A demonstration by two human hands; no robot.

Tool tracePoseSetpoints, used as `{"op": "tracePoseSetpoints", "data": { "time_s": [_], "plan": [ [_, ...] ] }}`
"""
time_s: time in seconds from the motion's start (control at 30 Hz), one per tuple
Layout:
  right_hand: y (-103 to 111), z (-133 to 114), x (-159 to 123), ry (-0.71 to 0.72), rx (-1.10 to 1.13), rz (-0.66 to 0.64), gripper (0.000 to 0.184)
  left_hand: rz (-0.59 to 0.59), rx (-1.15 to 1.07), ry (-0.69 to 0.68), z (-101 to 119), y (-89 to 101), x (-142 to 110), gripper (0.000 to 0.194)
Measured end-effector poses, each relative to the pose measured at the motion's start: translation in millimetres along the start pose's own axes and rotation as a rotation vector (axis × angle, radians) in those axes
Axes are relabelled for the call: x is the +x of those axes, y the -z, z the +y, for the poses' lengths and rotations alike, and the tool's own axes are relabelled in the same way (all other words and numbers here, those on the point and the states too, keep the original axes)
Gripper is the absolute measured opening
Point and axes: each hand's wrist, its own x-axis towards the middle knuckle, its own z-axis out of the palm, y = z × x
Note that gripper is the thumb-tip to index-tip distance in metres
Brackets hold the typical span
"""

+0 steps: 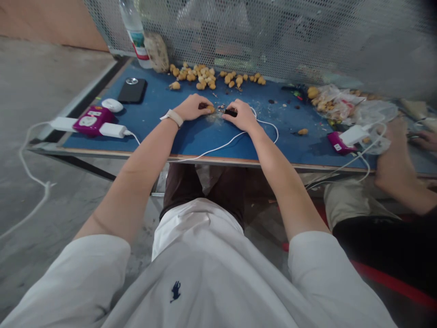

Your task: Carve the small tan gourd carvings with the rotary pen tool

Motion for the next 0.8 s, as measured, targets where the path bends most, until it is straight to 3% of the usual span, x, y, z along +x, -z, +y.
{"op": "tracePoseSetpoints", "data": {
  "time_s": [0.2,0.8],
  "plan": [
    [-2.4,5.6,0.9,-0.02,-0.015,-0.001,0.071,-0.003,-0.004,0.002,-6.4,-2.3,3.9,0.052],
    [7.4,-14.8,-2.6,-0.035,-0.022,-0.025,0.074,-0.008,-0.007,0.019,13.1,3.9,-3.1,0.053]
  ]
}}
